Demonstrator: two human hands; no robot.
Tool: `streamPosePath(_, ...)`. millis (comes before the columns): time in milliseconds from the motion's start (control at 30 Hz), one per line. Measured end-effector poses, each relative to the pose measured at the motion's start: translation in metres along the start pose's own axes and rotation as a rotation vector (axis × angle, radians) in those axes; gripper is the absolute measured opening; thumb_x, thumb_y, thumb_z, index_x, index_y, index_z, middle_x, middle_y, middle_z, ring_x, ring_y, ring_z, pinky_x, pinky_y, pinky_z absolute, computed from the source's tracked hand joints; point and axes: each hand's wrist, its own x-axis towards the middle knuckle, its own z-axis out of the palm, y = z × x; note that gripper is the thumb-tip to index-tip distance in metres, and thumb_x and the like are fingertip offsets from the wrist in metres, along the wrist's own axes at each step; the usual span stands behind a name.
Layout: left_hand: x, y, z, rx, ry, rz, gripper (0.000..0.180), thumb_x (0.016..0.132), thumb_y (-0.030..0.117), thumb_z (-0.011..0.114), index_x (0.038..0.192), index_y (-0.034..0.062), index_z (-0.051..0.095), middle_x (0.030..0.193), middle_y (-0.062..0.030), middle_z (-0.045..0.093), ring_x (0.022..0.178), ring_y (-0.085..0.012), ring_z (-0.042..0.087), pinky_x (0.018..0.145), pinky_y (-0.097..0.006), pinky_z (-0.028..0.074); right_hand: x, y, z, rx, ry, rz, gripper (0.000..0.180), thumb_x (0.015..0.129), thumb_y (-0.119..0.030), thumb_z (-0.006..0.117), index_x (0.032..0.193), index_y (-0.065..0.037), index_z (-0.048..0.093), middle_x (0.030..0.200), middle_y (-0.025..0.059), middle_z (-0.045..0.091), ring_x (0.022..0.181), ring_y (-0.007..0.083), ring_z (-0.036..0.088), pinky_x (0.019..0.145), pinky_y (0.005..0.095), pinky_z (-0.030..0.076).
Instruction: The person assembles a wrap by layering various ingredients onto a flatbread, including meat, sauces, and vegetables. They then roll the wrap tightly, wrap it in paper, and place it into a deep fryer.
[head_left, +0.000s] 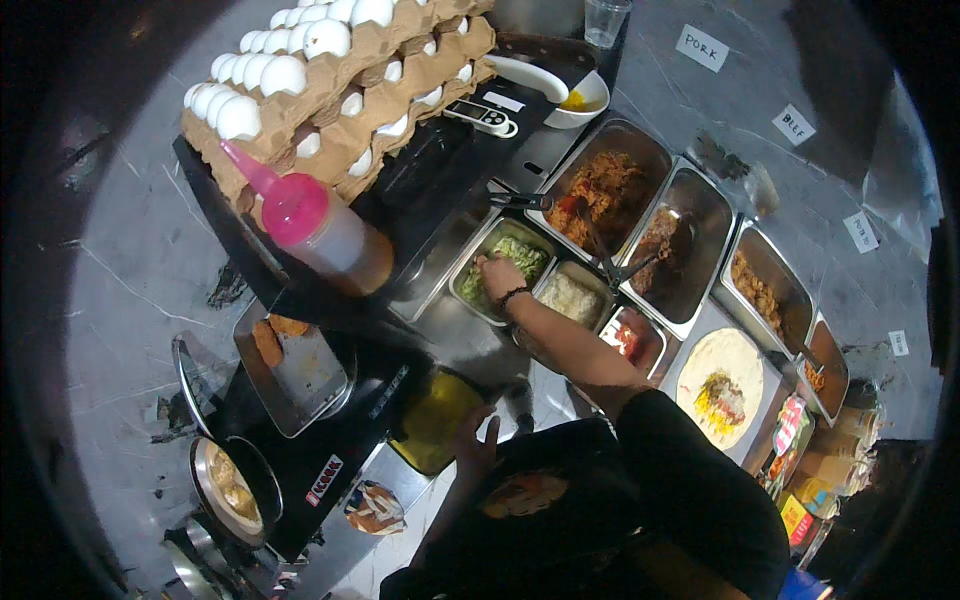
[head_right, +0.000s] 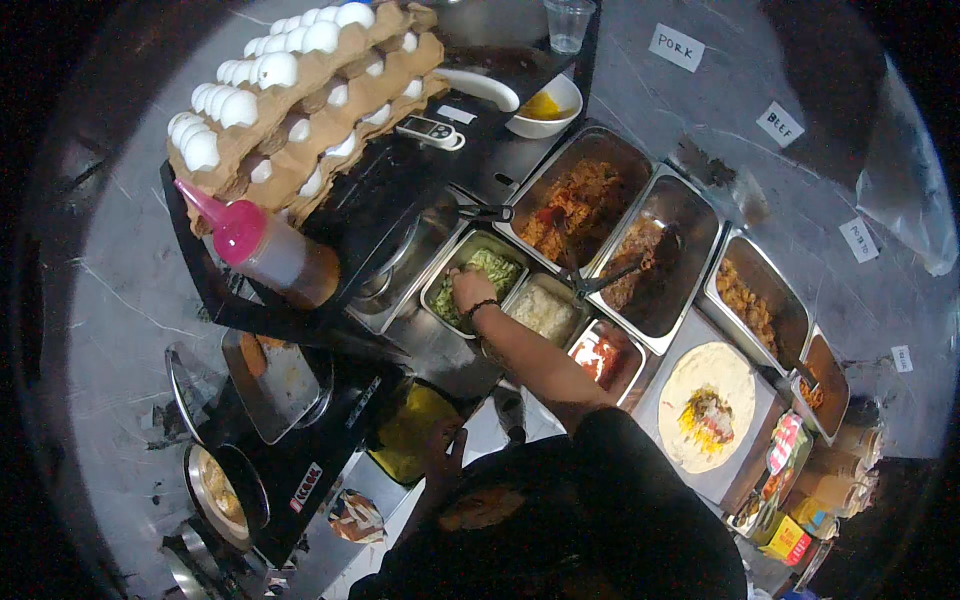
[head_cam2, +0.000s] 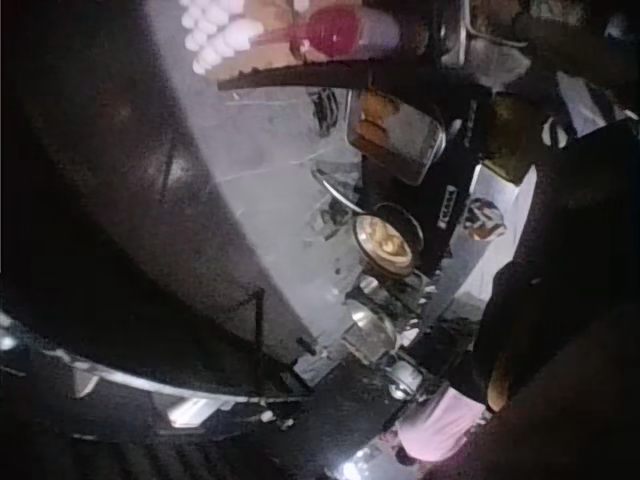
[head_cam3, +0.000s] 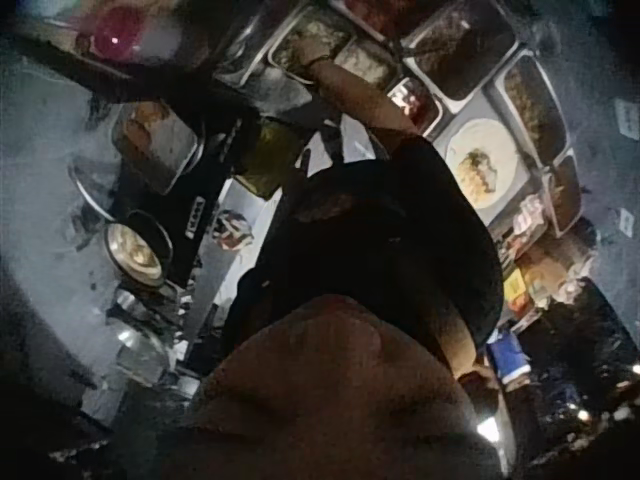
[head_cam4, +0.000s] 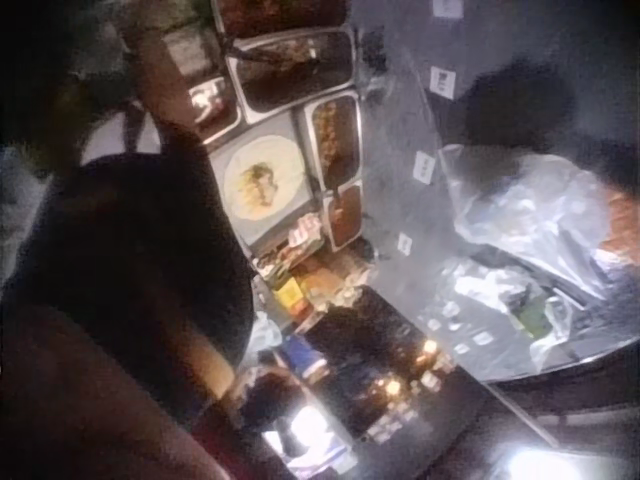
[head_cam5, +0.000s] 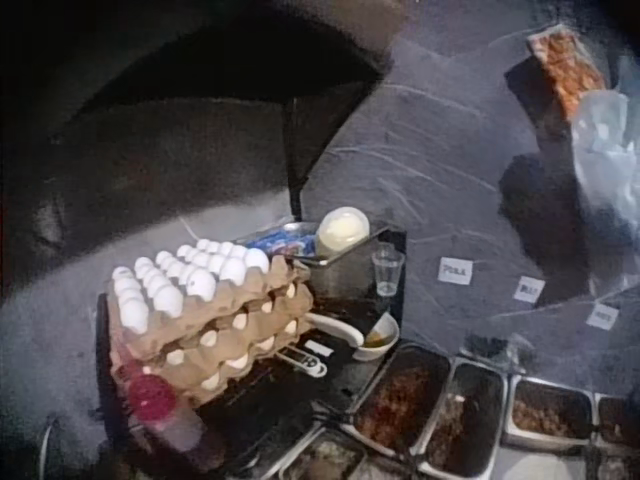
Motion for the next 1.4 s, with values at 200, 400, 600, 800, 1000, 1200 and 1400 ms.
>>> streamPosePath(200,0.014,-0.016,0.007,-0.030,0.060,0.145,0.021,0.092,0.013,0.062,0.110,0.0017,0.060,0.108,-0.0156,0.065,0.103,-0.0278,0.063,0.088,-0.035,0.050,-0.010,0.023,-0.026,0.528,0.242,0.081,0.048,0.078,-0.022,0.073,0.119,-0.003,0.057,0.097,0.0256,0.067,0.092,0.0377,0.066,0.076,0.0436,0.055)
streamPosePath(400,0.035,-0.005,0.018,-0.068,-0.014,0.237,0.021,0.093,0.012,0.061,0.110,0.0010,0.058,0.107,-0.0144,0.064,0.098,-0.0263,0.064,0.087,-0.035,0.050,-0.004,0.033,-0.018,1.556,0.124,0.407,0.053,0.083,-0.013,0.069,0.132,-0.009,0.048,0.099,0.0137,0.068,0.086,0.0281,0.067,0.058,0.0397,0.061)
streamPosePath(600,0.031,0.022,0.019,-0.073,-0.061,0.154,0.023,0.093,0.014,0.062,0.112,0.0018,0.057,0.108,-0.0100,0.063,0.100,-0.0193,0.060,0.090,-0.034,0.048,0.009,0.019,-0.010,1.861,0.154,0.489,0.040,0.084,-0.003,0.064,0.120,-0.011,0.051,0.094,0.0081,0.061,0.082,0.0220,0.061,0.056,0.0409,0.058)
streamPosePath(800,0.025,0.006,0.022,-0.143,-0.021,0.295,0.021,0.090,0.009,0.064,0.109,0.0022,0.058,0.107,-0.0088,0.061,0.098,-0.0190,0.059,0.090,-0.032,0.045,-0.010,0.020,-0.021,2.237,0.073,0.461,0.025,0.083,-0.004,0.064,0.103,-0.012,0.051,0.101,0.0043,0.055,0.086,0.0181,0.057,0.069,0.0439,0.057)
streamPosePath(1000,0.016,-0.005,0.013,-0.164,-0.092,0.136,0.019,0.088,0.006,0.063,0.106,0.0019,0.059,0.104,-0.0094,0.063,0.096,-0.0189,0.059,0.088,-0.032,0.045,-0.154,0.034,-0.080,2.411,-0.292,0.154,0.023,0.087,-0.004,0.060,0.107,-0.012,0.054,0.106,0.0015,0.058,0.092,0.0153,0.060,0.088,0.0391,0.055)
streamPosePath(1200,0.015,0.049,0.080,-0.026,-0.418,0.230,0.026,0.089,0.005,0.064,0.113,0.0012,0.056,0.105,-0.0074,0.063,0.099,-0.0157,0.059,0.085,-0.028,0.046,-0.363,0.159,-0.114,2.139,0.161,0.480,0.030,0.086,-0.002,0.063,0.113,-0.008,0.052,0.106,0.0049,0.060,0.092,0.0175,0.065,0.073,0.0325,0.059)
streamPosePath(1400,0.009,0.139,0.191,0.123,-0.758,0.453,0.029,0.085,0.010,0.067,0.112,0.0028,0.060,0.106,-0.0143,0.065,0.103,-0.0310,0.062,0.091,-0.040,0.047,-0.477,0.275,-0.121,0.689,0.668,0.642,0.027,0.077,-0.010,0.069,0.103,-0.005,0.061,0.095,0.0209,0.064,0.092,0.0340,0.066,0.080,0.0399,0.053)
